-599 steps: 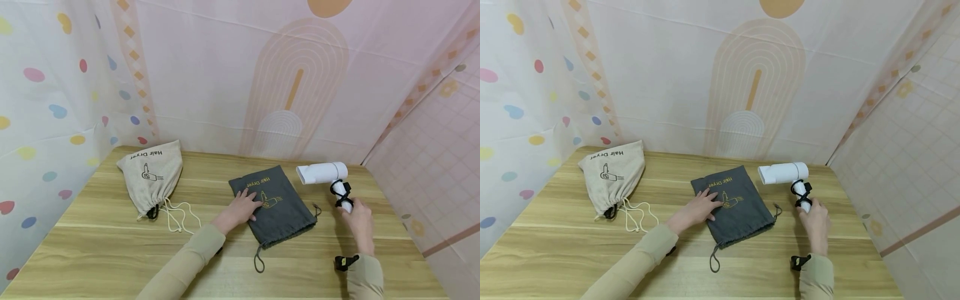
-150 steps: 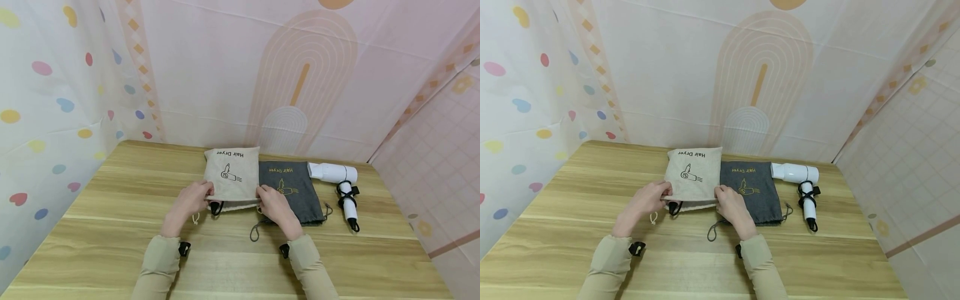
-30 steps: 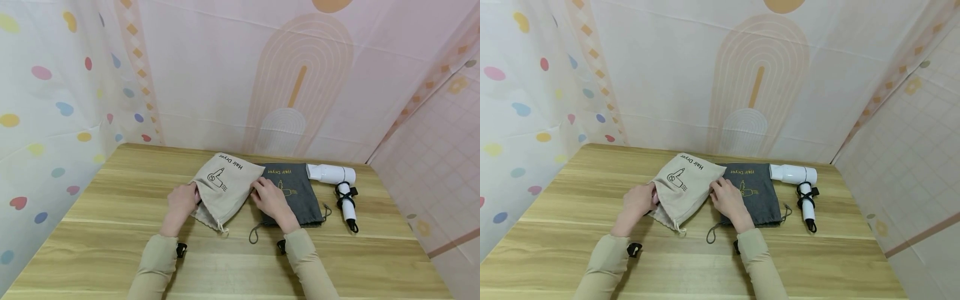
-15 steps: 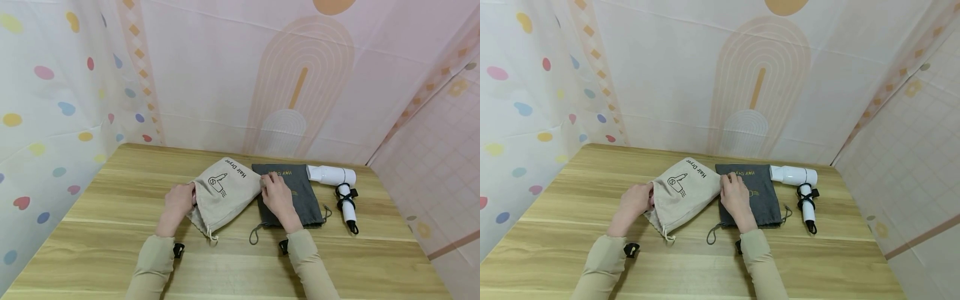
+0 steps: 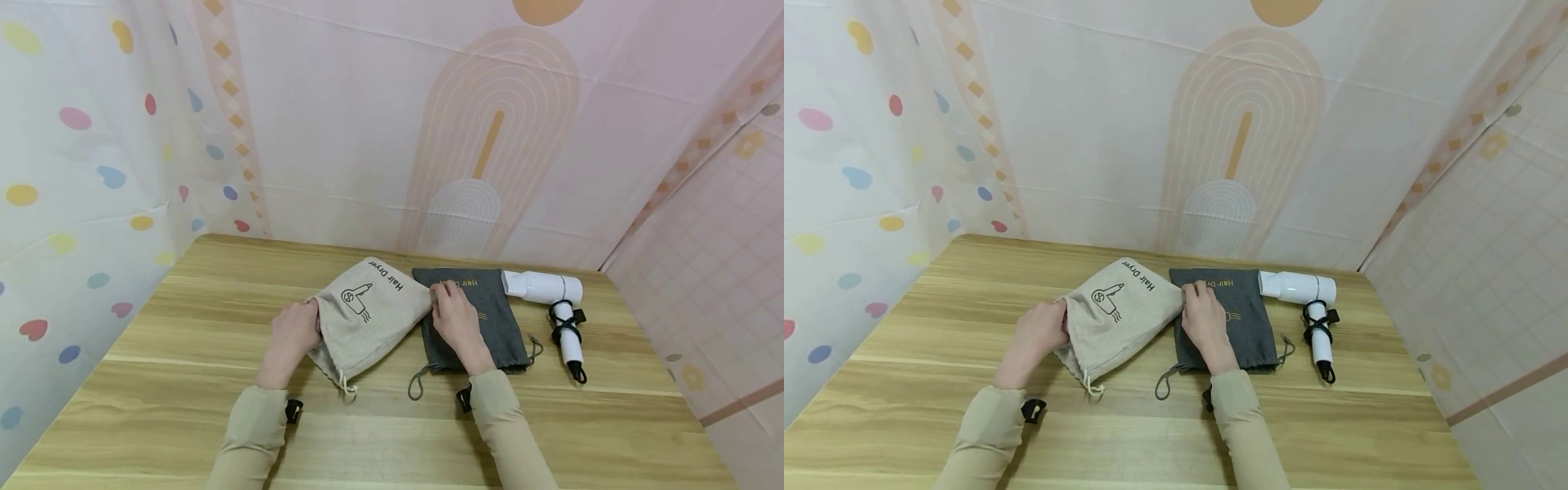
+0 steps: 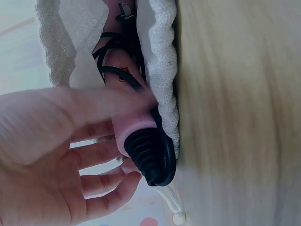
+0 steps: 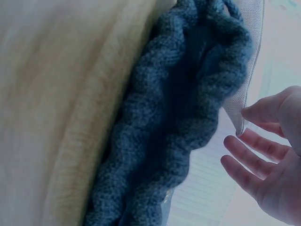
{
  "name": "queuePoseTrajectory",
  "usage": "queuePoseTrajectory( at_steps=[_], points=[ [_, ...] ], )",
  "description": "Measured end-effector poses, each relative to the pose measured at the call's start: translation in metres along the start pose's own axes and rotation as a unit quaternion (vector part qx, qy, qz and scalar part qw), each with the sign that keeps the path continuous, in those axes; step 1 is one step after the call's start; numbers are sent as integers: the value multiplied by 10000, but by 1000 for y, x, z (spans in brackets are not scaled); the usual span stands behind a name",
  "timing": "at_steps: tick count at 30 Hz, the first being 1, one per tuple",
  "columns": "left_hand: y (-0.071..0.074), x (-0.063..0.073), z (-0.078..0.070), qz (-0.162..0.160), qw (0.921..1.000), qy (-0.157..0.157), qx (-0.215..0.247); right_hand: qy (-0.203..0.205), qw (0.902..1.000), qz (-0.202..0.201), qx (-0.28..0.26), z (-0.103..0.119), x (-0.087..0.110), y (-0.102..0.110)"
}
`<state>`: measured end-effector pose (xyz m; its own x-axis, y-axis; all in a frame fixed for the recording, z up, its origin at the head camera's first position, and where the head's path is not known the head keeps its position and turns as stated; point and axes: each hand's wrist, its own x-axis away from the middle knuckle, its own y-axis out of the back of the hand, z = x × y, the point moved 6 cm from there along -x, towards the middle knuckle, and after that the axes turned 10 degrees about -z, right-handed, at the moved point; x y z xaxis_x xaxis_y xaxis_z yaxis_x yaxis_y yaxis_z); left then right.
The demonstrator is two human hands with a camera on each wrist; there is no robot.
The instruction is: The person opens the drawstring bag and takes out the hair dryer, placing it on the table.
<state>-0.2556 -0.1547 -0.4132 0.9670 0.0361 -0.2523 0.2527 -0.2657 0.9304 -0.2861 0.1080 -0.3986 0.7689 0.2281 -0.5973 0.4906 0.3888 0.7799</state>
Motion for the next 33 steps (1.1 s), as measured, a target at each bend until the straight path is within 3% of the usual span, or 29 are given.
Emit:
queuePoseTrajectory(
  at_steps=[6,19,33],
  points=[
    [-4,-1,-1,79,9999,92,-14,-15,10000,27,-29,-1,-1,-1],
    [-3,0,-2,-377,9984,285,298,-126,9994,166,-291,-3,0,0],
    [-2,2,-3,-545,9972,325,395,-422,9983,196,-362,-14,4,6]
  ],
)
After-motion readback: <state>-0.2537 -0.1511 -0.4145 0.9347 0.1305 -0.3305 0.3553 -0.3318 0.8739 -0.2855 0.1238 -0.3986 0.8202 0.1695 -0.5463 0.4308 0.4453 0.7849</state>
